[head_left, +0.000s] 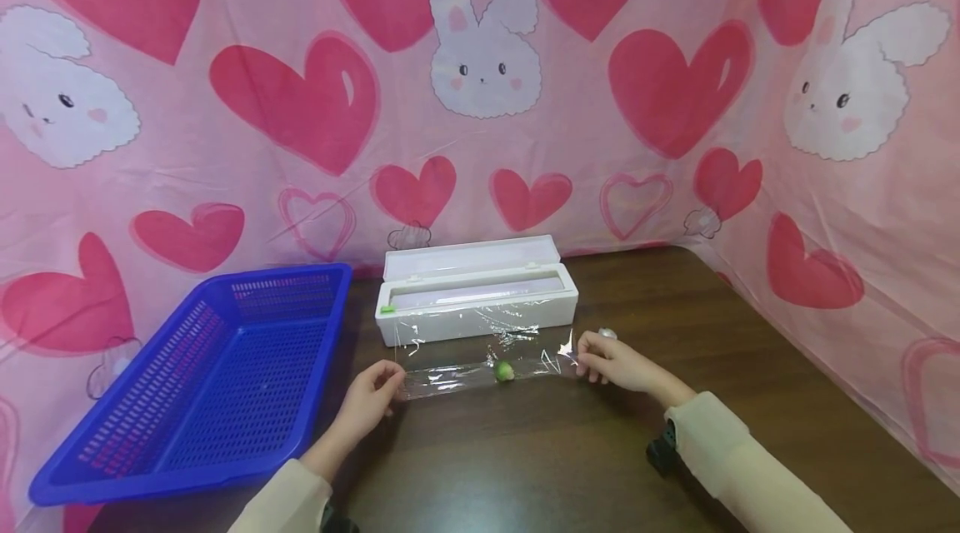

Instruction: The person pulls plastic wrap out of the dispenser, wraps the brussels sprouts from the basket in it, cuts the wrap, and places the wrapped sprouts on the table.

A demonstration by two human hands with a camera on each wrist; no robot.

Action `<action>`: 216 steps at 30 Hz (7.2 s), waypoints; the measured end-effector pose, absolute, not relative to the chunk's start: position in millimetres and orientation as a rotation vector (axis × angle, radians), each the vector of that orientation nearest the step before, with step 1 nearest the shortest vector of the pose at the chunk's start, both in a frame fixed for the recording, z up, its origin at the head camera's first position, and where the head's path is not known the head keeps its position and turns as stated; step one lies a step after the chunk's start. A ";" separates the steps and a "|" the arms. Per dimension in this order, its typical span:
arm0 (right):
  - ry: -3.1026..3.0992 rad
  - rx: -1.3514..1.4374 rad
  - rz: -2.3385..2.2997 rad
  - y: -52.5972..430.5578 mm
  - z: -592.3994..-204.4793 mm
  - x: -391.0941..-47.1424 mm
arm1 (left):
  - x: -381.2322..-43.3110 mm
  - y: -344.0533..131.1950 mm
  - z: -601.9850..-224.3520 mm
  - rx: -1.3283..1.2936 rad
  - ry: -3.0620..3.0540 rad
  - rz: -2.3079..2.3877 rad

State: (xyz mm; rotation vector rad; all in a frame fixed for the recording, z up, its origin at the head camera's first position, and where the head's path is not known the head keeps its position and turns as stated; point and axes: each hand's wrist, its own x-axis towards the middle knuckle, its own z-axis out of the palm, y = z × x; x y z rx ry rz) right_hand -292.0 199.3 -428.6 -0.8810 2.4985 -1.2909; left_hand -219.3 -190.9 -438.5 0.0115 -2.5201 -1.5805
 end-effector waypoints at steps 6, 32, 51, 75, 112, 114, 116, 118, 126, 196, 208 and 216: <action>2.491 -0.871 -1.282 198.8 -426.5 -295.1 | -221.8 -190.1 -437.6 0.055 -2.522 -1.565; 2.547 -1.013 -1.189 193.8 -431.5 -310.1 | -234.9 -188.5 -439.6 0.071 -2.555 -1.427; 2.672 -0.740 -1.026 184.1 -430.1 -315.9 | -241.2 -192.1 -447.5 0.120 -2.651 -1.345; 2.632 -0.782 -1.083 183.3 -432.9 -315.7 | -239.6 -191.2 -446.3 0.127 -2.689 -1.285; 2.604 -0.844 -0.939 186.2 -431.5 -315.5 | -238.1 -194.5 -443.6 0.021 -2.793 -0.986; 2.599 -0.848 -0.940 186.6 -431.6 -316.1 | -237.2 -195.1 -443.6 -0.001 -2.797 -0.953; 2.587 -0.854 -0.959 186.7 -431.5 -316.3 | -236.5 -195.2 -443.2 -0.012 -2.801 -0.942; 2.587 -0.864 -0.977 186.9 -431.0 -316.4 | -236.0 -194.8 -442.8 -0.014 -2.805 -0.937; 2.609 -0.780 -1.067 186.4 -424.7 -316.1 | -237.4 -188.6 -439.3 0.007 -2.752 -0.931; 2.626 -1.155 -0.788 97.2 -426.0 -323.6 | -270.5 -90.0 -442.7 -0.648 -2.818 -0.764; 2.716 -1.199 -0.847 90.9 -428.1 -326.5 | -279.9 -92.0 -441.5 -0.632 -2.771 -0.767; 2.681 -1.203 -0.857 90.5 -426.8 -326.0 | -285.7 -93.2 -441.6 -0.567 -2.803 -0.745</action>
